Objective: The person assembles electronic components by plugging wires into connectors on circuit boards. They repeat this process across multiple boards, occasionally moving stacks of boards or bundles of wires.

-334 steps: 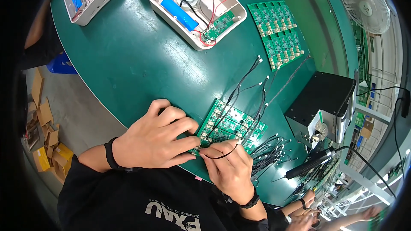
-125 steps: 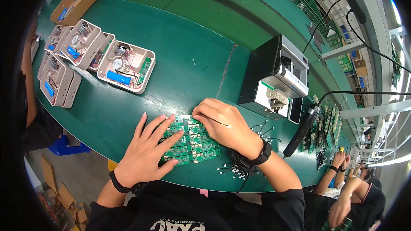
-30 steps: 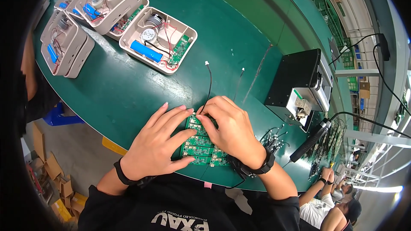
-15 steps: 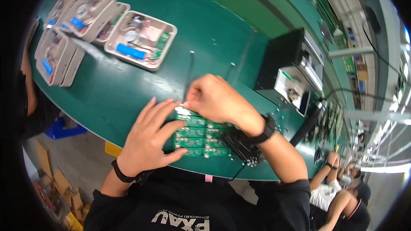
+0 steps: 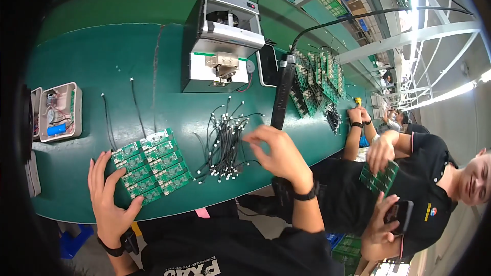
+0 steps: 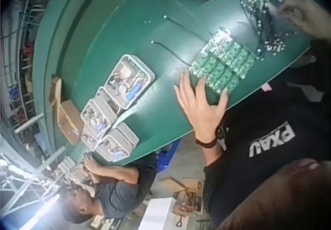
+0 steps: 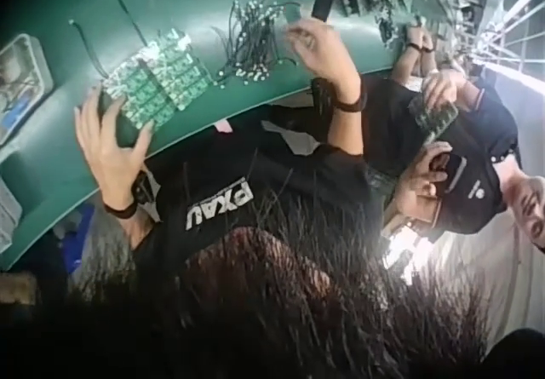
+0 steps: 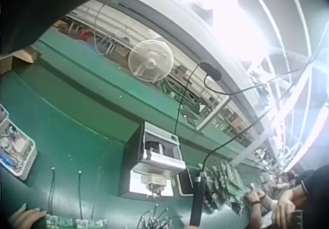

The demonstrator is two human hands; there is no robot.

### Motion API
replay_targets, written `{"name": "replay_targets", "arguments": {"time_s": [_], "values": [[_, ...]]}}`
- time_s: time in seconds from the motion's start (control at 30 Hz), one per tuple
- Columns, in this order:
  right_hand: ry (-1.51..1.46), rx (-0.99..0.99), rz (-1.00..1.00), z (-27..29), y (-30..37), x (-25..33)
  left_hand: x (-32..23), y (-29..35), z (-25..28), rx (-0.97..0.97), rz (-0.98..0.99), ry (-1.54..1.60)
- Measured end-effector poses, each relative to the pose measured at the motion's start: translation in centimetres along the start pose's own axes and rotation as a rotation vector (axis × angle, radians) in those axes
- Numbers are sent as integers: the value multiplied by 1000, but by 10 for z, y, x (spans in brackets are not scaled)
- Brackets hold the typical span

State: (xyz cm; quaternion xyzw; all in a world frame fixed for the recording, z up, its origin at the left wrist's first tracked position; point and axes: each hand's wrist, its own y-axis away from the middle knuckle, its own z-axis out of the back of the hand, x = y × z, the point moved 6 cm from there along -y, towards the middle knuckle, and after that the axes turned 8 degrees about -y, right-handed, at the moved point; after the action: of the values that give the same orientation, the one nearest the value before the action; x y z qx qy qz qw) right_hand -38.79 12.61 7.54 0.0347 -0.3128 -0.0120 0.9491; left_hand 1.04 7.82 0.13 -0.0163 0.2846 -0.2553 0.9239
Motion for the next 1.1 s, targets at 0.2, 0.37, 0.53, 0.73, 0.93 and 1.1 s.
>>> {"name": "replay_targets", "arguments": {"time_s": [0.2, 0.37, 0.53, 0.73, 0.93, 1.1], "values": [[9, -29, -313, 0, 75, -55, 0, -1, -5, 32, -29, -40], [-1, -5, -300, -11, 73, -52, 1, -2, -4, 35, -28, -65], [-114, 81, -507, 2, 82, -60, 0, -2, -5, 27, -19, -73], [-536, -23, -447, 14, 88, -53, 2, 0, -6, 31, -21, -59], [-824, 5, -356, 9, 78, -38, -7, -4, 1, 22, -17, -57], [-868, 115, -219, 9, 62, -26, -35, -10, 3, -38, -72, 5]]}}
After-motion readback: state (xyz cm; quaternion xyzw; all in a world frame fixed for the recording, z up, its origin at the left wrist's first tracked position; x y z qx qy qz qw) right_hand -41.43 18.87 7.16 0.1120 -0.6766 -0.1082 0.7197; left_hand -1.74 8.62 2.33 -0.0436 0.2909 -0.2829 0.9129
